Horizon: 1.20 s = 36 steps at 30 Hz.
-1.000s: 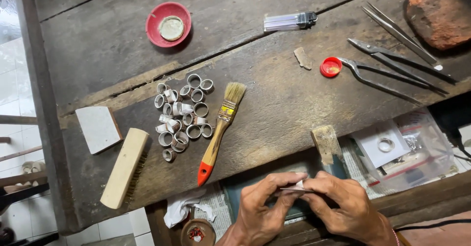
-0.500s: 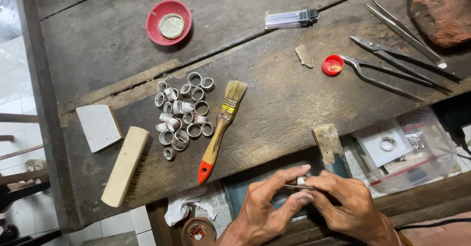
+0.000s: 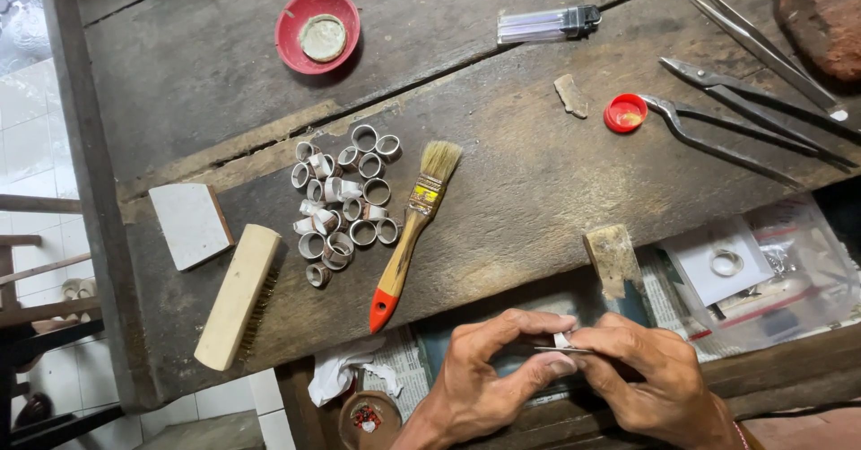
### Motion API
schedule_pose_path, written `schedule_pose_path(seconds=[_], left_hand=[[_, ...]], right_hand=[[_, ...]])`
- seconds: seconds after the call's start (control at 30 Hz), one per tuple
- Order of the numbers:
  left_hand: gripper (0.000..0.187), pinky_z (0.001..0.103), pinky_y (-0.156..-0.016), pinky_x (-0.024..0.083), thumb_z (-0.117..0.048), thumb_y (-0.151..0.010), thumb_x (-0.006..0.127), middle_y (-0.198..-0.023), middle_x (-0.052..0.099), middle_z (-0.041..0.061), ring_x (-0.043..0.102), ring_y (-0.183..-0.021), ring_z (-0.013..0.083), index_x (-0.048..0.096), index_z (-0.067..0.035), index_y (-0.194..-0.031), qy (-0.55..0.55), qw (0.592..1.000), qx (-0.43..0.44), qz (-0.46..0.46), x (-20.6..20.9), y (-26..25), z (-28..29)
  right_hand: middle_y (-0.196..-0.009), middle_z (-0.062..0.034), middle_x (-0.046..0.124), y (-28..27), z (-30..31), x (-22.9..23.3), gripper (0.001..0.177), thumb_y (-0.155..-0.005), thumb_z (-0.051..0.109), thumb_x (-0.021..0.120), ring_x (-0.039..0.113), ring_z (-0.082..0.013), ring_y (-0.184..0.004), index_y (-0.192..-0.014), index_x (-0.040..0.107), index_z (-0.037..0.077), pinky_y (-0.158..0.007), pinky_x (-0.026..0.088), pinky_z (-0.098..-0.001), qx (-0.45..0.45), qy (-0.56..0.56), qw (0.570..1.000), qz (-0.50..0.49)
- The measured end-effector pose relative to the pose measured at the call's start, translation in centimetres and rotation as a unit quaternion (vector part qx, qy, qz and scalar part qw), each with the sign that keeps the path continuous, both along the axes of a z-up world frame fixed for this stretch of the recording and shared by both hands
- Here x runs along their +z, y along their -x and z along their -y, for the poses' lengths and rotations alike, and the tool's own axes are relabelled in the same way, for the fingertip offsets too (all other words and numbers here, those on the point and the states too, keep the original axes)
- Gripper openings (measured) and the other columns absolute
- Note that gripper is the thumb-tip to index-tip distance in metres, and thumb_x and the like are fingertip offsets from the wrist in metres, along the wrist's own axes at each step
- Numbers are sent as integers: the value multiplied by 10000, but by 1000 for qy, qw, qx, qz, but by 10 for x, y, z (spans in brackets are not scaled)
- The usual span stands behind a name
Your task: The person is using a needle file to smooth the surfaces of a small silver ring at a jeweler's workbench.
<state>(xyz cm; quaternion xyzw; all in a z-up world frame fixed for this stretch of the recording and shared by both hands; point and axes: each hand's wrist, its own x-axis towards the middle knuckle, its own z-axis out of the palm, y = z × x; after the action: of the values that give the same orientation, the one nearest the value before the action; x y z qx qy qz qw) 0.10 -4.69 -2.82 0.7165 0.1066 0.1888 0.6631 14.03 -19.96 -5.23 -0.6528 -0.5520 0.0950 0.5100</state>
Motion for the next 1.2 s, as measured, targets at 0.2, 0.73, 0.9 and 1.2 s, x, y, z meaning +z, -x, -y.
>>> schedule_pose_path(seconds=[0.2,0.73,0.9,1.2], left_hand=[[277,284,-903,619,-195,-900,796,-1056,770,119,772,-973,200,705,-30,-1103,8,999,30,7,-9,0,2],[206,259,-760,556,-189,-875,825,-897,725,86,698,-804,147,662,-63,-864,74,997,20,7,-14,1,6],[166,278,-791,571,-169,-901,801,-930,735,107,712,-838,174,704,-34,-904,98,995,3,18,-16,1,7],[264,332,-983,577,-238,-972,719,-1124,758,134,739,-1080,234,711,-53,-1159,73,994,-87,-2,-5,-3,4]], right_hand=[[-909,-13,775,-1,6,-5,196,-916,156,662,584,-128,-561,-1073,680,40,-548,498,-238,-16,3,999,-34],[-930,-49,751,-4,-5,6,336,-909,156,715,664,-127,-621,-1187,625,-8,-559,561,-227,47,9,998,32],[-1034,-64,773,-3,-3,2,333,-900,144,731,664,-128,-620,-1172,620,-12,-546,560,-233,43,-1,998,50],[-858,-50,736,-1,-1,3,311,-927,235,662,684,-146,-600,-1142,652,10,-552,552,-247,-28,9,998,56]])
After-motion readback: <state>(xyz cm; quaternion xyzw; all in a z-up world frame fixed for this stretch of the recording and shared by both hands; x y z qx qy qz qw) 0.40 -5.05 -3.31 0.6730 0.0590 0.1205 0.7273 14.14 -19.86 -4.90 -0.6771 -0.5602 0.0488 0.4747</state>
